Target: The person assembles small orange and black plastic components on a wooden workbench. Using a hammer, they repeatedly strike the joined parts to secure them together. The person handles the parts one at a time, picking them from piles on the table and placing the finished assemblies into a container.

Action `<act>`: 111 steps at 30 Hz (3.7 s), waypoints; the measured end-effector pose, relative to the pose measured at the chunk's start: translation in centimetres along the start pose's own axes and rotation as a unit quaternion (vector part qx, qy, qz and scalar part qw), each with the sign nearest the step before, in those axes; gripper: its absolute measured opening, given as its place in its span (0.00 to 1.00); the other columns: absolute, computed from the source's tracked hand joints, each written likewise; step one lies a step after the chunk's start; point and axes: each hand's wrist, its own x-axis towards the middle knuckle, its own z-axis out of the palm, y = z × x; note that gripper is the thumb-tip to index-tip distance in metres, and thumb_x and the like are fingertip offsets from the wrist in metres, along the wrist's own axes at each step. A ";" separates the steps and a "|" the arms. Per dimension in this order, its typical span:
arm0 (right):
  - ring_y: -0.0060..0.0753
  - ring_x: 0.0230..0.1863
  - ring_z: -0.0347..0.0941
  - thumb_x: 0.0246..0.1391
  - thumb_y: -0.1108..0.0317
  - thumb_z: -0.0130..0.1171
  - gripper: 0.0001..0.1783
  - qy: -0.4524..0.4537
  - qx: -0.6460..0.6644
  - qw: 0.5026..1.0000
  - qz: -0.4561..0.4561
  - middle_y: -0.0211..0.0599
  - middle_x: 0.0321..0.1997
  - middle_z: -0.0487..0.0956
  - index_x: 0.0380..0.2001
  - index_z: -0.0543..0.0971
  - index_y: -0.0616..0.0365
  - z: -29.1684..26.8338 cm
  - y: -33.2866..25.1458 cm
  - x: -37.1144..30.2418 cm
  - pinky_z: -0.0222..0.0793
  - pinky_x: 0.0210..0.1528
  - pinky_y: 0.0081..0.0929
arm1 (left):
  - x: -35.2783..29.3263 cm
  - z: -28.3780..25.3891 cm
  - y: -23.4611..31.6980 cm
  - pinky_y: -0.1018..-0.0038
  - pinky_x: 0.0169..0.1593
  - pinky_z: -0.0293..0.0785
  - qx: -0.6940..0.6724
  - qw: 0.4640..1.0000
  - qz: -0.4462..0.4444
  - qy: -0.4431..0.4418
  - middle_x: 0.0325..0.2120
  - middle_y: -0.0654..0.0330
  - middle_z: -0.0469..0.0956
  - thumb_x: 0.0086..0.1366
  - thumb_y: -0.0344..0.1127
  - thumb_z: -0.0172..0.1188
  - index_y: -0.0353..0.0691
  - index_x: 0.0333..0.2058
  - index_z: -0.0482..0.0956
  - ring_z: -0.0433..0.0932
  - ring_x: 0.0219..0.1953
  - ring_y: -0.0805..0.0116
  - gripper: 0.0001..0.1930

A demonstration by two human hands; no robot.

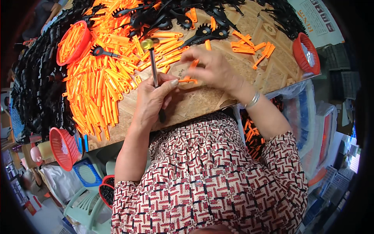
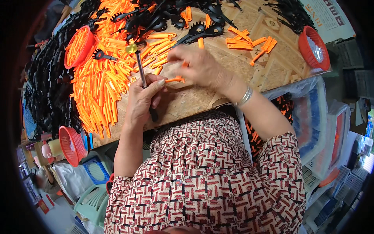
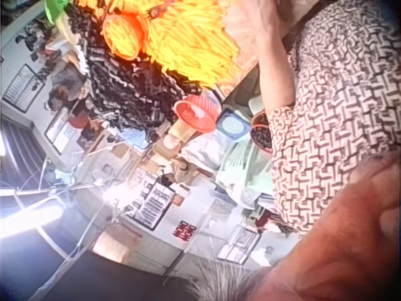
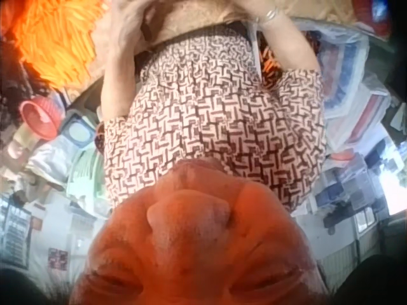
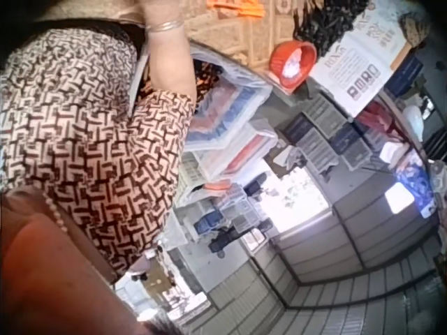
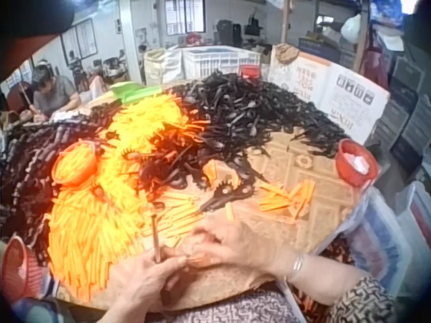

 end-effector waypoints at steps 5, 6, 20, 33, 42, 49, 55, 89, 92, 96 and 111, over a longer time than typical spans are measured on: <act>0.38 0.52 0.75 0.51 0.69 0.66 0.14 0.005 -0.340 0.934 -0.111 0.35 0.47 0.79 0.42 0.80 0.57 -2.8 7.1 3.4 0.68 0.56 0.35 | 0.3 -0.5 -0.2 0.83 0.17 0.63 -0.083 0.997 -0.003 0.001 0.24 0.57 0.81 0.72 0.34 0.60 0.32 0.49 0.78 0.70 0.15 0.78 0.13; 0.37 0.52 0.74 0.52 0.70 0.64 0.12 -0.018 -0.356 0.927 -0.114 0.34 0.45 0.79 0.41 0.81 0.56 -2.7 7.7 3.8 0.66 0.57 0.36 | 0.3 -0.7 -0.2 0.83 0.18 0.65 -0.088 0.996 -0.007 -0.002 0.25 0.57 0.81 0.72 0.34 0.60 0.32 0.50 0.77 0.72 0.16 0.78 0.13; 0.46 0.31 0.78 0.56 0.72 0.64 0.10 0.057 -0.217 0.970 -0.092 0.43 0.29 0.80 0.42 0.82 0.59 -0.9 0.5 4.0 0.72 0.33 0.34 | -0.8 -1.2 0.7 0.81 0.27 0.76 -0.100 0.994 0.040 0.031 0.28 0.57 0.81 0.71 0.32 0.62 0.33 0.46 0.77 0.80 0.24 0.75 0.10; 0.51 0.27 0.79 0.54 0.67 0.57 0.07 0.007 -0.080 0.987 0.137 0.46 0.24 0.79 0.29 0.83 0.56 1.3 -2.7 -2.2 0.73 0.32 0.41 | -2.0 -2.2 0.4 0.84 0.22 0.61 0.051 0.991 0.098 0.080 0.22 0.69 0.73 0.70 0.30 0.61 0.34 0.39 0.80 0.67 0.20 0.84 0.05; 0.48 0.27 0.79 0.54 0.65 0.59 0.08 -0.009 -0.050 0.990 0.131 0.45 0.24 0.80 0.31 0.85 0.55 1.6 -3.1 -2.5 0.74 0.33 0.39 | -2.6 -2.1 0.2 0.84 0.26 0.62 0.127 0.981 0.122 0.080 0.22 0.71 0.73 0.70 0.27 0.60 0.34 0.39 0.81 0.67 0.23 0.85 0.04; 0.41 0.26 0.78 0.51 0.61 0.68 0.09 -0.045 0.010 0.993 0.109 0.40 0.23 0.80 0.30 0.85 0.55 1.5 -3.1 -2.8 0.72 0.31 0.34 | -4.3 -1.3 0.2 0.78 0.28 0.67 0.233 0.952 0.165 0.106 0.21 0.67 0.74 0.67 0.25 0.61 0.32 0.40 0.80 0.69 0.23 0.81 0.04; 0.36 0.23 0.72 0.45 0.63 0.74 0.11 -0.004 -0.068 0.997 -0.042 0.32 0.21 0.77 0.28 0.83 0.57 1.8 -3.1 -2.8 0.65 0.30 0.33 | -5.4 -1.2 -1.4 0.80 0.26 0.65 0.338 0.883 0.295 0.136 0.22 0.67 0.76 0.66 0.24 0.64 0.36 0.40 0.83 0.71 0.22 0.81 0.05; 0.11 0.19 0.61 0.59 0.65 0.66 0.12 0.034 0.117 0.865 0.487 0.24 0.15 0.72 0.26 0.84 0.62 2.2 -6.6 -14.5 0.56 0.21 0.21 | 3.6 -3.0 0.2 0.59 0.37 0.75 0.614 0.755 0.207 0.104 0.28 0.50 0.82 0.60 0.40 0.70 0.38 0.43 0.81 0.82 0.32 0.50 0.16; 0.12 0.18 0.60 0.60 0.63 0.65 0.14 0.016 0.153 0.863 0.481 0.24 0.14 0.70 0.24 0.84 0.61 2.7 -6.1 -15.2 0.54 0.21 0.23 | 4.0 -4.1 -0.2 0.63 0.32 0.74 0.594 0.773 0.189 0.113 0.23 0.53 0.81 0.60 0.40 0.71 0.38 0.47 0.80 0.81 0.25 0.57 0.19; 0.10 0.26 0.70 0.62 0.66 0.63 0.13 -0.017 0.170 0.838 0.519 0.24 0.24 0.80 0.27 0.85 0.63 2.2 -6.1 -14.5 0.64 0.30 0.15 | 2.9 -3.5 -0.1 0.64 0.34 0.74 0.594 0.786 0.131 0.114 0.23 0.53 0.81 0.60 0.40 0.70 0.37 0.46 0.81 0.81 0.25 0.59 0.18; 0.11 0.24 0.64 0.61 0.62 0.64 0.15 0.018 0.239 0.849 0.471 0.21 0.20 0.73 0.24 0.85 0.60 3.6 -4.8 -15.5 0.59 0.28 0.18 | 0.5 -2.1 0.3 0.65 0.36 0.75 0.609 0.782 0.121 0.050 0.26 0.50 0.82 0.59 0.37 0.64 0.35 0.39 0.83 0.81 0.28 0.59 0.13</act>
